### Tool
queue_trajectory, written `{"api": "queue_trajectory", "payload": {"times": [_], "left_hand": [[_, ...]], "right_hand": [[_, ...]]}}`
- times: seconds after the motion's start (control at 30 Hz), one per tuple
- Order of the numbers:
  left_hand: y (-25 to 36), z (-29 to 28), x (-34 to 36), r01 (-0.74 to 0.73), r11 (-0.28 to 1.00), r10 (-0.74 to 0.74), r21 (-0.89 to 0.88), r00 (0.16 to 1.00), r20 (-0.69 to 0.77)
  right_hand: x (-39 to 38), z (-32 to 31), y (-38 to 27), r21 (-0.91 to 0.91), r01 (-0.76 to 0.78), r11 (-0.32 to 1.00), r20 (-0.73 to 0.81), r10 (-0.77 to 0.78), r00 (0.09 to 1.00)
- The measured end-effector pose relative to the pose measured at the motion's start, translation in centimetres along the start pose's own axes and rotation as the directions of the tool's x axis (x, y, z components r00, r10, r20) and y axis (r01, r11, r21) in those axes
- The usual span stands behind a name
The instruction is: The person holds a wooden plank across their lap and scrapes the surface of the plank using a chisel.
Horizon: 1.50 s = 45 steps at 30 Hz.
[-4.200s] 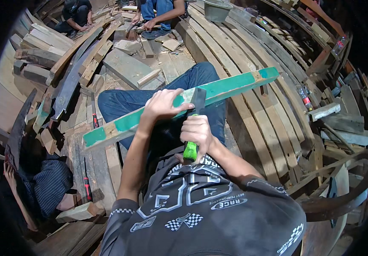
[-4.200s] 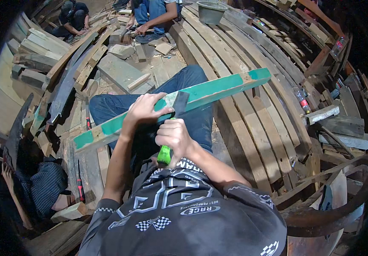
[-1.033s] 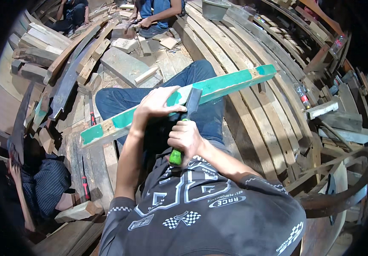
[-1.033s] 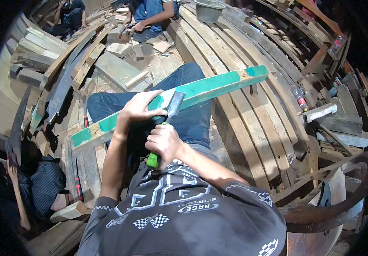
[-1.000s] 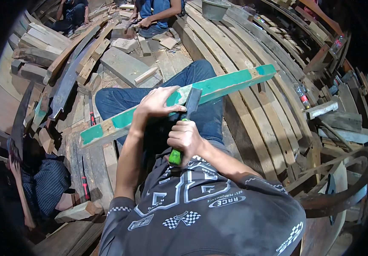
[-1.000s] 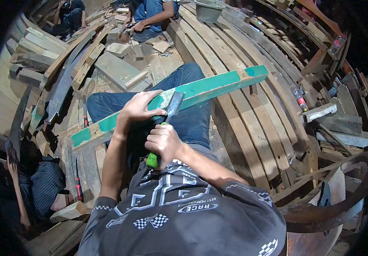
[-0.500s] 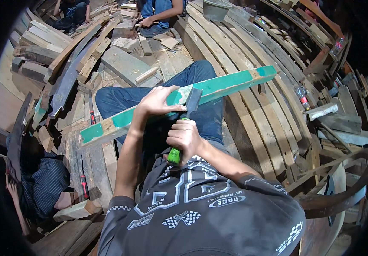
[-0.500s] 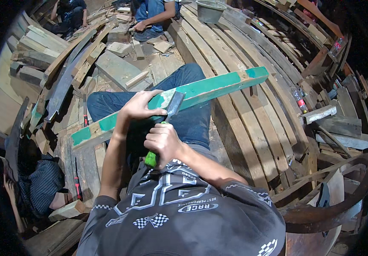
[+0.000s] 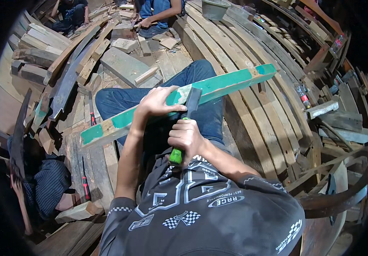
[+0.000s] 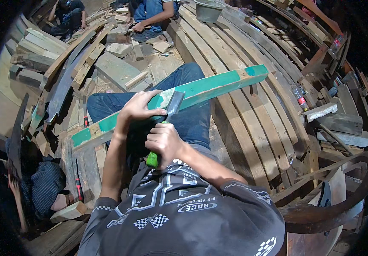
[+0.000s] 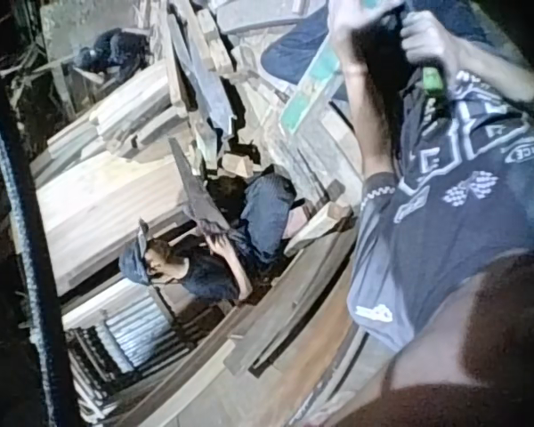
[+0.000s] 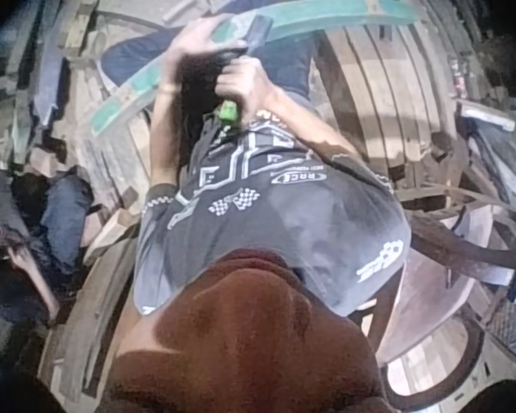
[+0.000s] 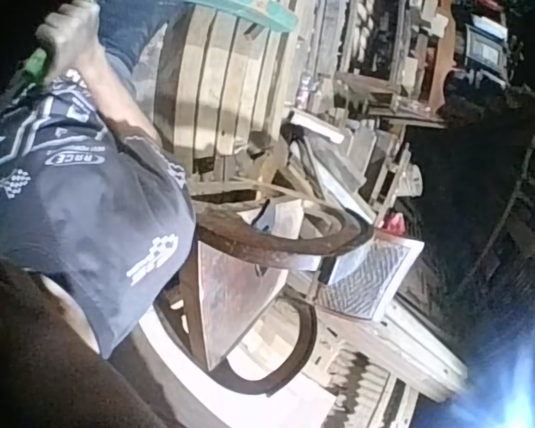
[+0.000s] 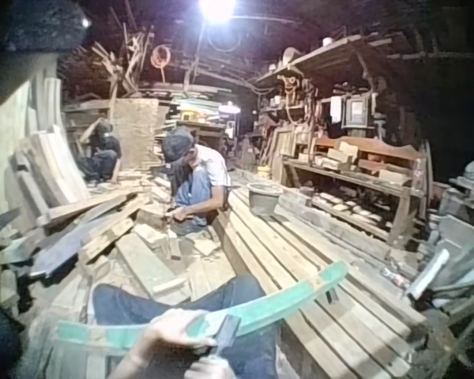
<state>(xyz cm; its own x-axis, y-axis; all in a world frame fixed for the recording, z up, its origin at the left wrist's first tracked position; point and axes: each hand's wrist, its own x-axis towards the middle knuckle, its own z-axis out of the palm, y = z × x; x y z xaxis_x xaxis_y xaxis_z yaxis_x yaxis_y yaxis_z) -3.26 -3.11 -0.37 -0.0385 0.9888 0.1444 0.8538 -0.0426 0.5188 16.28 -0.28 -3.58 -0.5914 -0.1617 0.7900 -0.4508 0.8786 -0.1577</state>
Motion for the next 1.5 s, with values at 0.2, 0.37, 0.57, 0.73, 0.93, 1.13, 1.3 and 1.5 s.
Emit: {"api": "queue_trajectory", "payload": {"times": [0.2, 0.37, 0.57, 0.73, 0.93, 1.13, 1.3, 1.5], "left_hand": [[-0.7, 0.3, -0.2, -0.046, 0.998, 0.047, -0.054, 0.999, 0.012], [-0.6, 0.6, -0.4, -0.034, 0.999, 0.035, 0.019, 0.998, -0.047], [0.1, 0.0, -0.7, -0.049, 0.998, 0.049, -0.041, 0.999, -0.018], [-0.4, 0.5, -0.3, -0.019, 1.0, 0.018, -0.022, 0.997, -0.071], [0.3, 0.2, -0.6, -0.057, 0.998, 0.056, -0.007, 0.992, -0.115], [0.5, -0.4, -0.6, 0.062, 0.998, -0.062, -0.01, 0.998, -0.018], [0.3, -0.3, -0.3, 0.014, 0.999, -0.016, -0.048, 0.999, -0.041], [-1.6, 1.0, 0.3, -0.068, 0.893, -0.077, -0.445, 0.951, -0.3]], "right_hand": [[0.1, -0.2, -0.6, 0.029, 0.012, 1.0, 0.026, -0.013, 1.0], [0.6, -0.8, -0.5, 0.03, 0.018, 0.999, 0.005, -0.018, 1.0], [0.4, -0.5, -0.7, 0.04, 0.035, 0.999, 0.022, -0.036, 0.999], [0.9, -1.1, -0.2, 0.041, 0.01, 0.999, -0.014, -0.01, 1.0], [0.2, -0.9, -0.3, 0.004, 0.008, 1.0, 0.093, -0.008, 0.996], [0.4, -0.6, -0.2, -0.037, 0.033, 0.999, 0.033, -0.031, 0.999], [0.8, -2.0, -0.1, -0.057, 0.029, 0.998, -0.033, -0.031, 0.999], [1.1, -2.2, 0.5, 0.019, 0.136, 0.991, 0.06, -0.137, 0.989]]}}
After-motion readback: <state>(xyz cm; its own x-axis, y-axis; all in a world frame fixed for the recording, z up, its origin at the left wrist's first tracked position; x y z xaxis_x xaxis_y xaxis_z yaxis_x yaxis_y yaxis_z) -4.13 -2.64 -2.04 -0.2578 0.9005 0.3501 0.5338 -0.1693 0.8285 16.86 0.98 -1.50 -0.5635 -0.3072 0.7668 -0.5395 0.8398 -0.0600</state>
